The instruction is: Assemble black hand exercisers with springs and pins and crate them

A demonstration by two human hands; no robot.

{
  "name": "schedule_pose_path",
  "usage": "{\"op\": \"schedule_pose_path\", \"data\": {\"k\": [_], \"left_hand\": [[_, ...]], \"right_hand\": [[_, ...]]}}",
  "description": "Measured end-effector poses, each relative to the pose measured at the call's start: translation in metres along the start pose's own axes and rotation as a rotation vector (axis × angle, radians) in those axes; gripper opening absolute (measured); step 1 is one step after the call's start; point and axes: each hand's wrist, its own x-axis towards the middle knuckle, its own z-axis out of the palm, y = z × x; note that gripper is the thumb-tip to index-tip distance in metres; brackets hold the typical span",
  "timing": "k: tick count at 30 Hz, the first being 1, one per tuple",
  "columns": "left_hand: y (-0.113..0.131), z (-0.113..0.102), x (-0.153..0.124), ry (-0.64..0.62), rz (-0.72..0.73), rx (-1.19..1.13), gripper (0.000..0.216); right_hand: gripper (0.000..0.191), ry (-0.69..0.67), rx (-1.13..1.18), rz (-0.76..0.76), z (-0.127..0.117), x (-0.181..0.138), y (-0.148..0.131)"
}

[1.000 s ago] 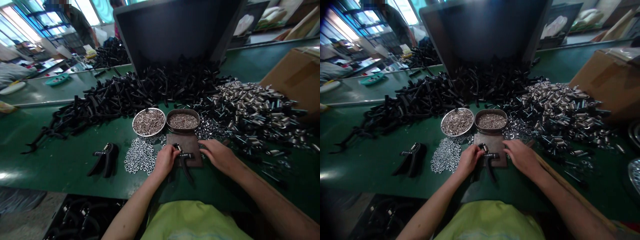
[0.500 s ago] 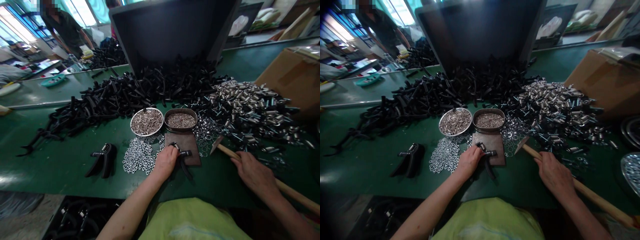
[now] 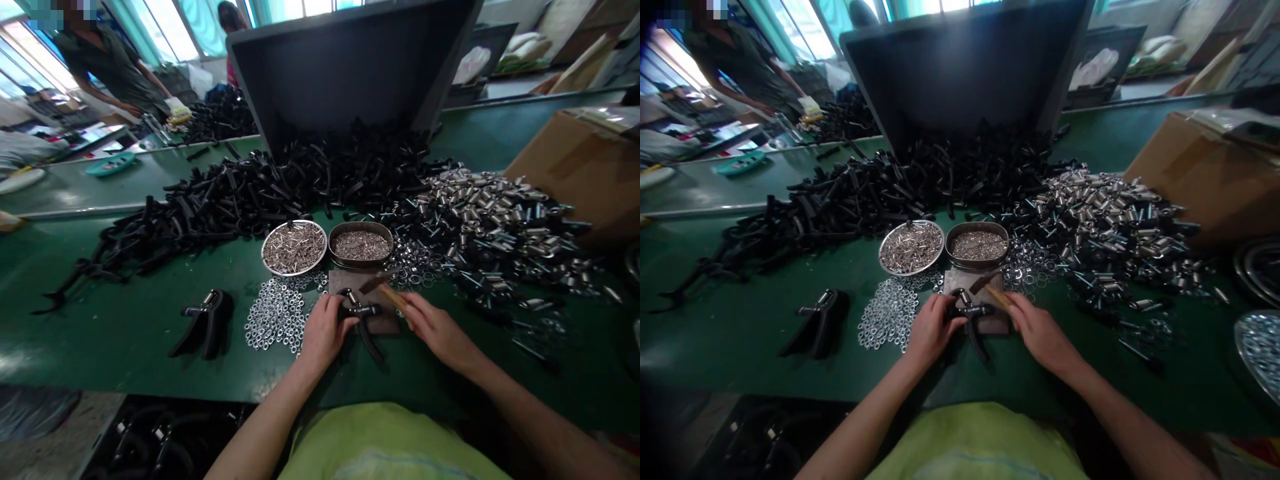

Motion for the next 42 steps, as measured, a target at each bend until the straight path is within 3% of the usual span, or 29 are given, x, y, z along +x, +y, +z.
{"op": "schedule_pose_path", "data": {"k": [3, 5, 7, 11, 14, 16, 18, 21, 24, 26, 28, 32, 35, 39, 42], "left_hand": [[-0.001, -0.002, -0.012, -0.017, -0.185, -0.066, 0.026], [-0.001, -0.002, -0.015, -0.069, -0.267, -0.08, 0.017], [0.0, -0.001, -0.014, -0.085, -0.286, -0.078, 0.015], [0.0, 0.0, -0.011, -0.08, -0.266, -0.078, 0.015], [-0.002, 0.001, -0.012, -0.067, -0.251, -0.062, 0.014], [-0.002, 0.001, -0.013, -0.065, -0.235, -0.052, 0.013], [-0.002, 0.001, -0.015, -0.063, -0.208, -0.042, 0.014], [0.0, -0.003, -0.016, -0.077, -0.109, -0.027, 0.031], [0.0, -0.008, -0.014, -0.117, -0.03, -0.075, 0.038], [0.001, -0.01, -0.012, -0.107, -0.086, -0.254, 0.034], [0.003, -0.011, -0.01, -0.109, -0.253, -0.584, 0.032], [0.015, -0.007, -0.012, -0.142, -0.722, -1.251, 0.039], [0.027, -0.005, -0.019, -0.13, -0.92, -1.493, 0.042], [0.038, -0.011, -0.032, -0.172, -0.867, -1.511, 0.05], [0.04, -0.02, -0.04, -0.286, -0.792, -1.377, 0.055]], "right_hand": [[0.046, 0.01, 0.231, 0.269, -0.006, -0.028, 0.012], [0.047, 0.005, 0.278, 0.33, -0.005, -0.04, 0.008], [0.043, -0.008, 0.2, 0.239, -0.003, -0.044, -0.005], [0.038, 0.07, -0.096, -0.13, 0.004, -0.036, -0.031], [0.039, 0.036, -0.305, -0.272, 0.015, -0.027, -0.027], [0.039, -0.019, -0.412, -0.295, 0.021, -0.024, -0.015], [0.038, 0.014, -0.482, -0.329, 0.021, -0.026, 0.0], [0.037, 0.21, -0.649, -0.357, 0.011, -0.036, 0.023], [0.037, 0.398, -0.915, -0.278, -0.003, -0.05, 0.049], [0.036, 0.441, -1.037, -0.239, -0.011, -0.055, 0.061], [0.035, 0.423, -1.049, -0.246, -0.017, -0.052, 0.066], [0.029, 0.381, -0.858, -0.337, -0.02, -0.023, 0.047], [0.027, 0.345, -0.715, -0.421, -0.016, 0.015, 0.021], [0.026, 0.258, -0.657, -0.482, -0.011, 0.075, -0.012], [0.026, 0.1, -0.768, -0.375, -0.01, 0.12, -0.03]]}}
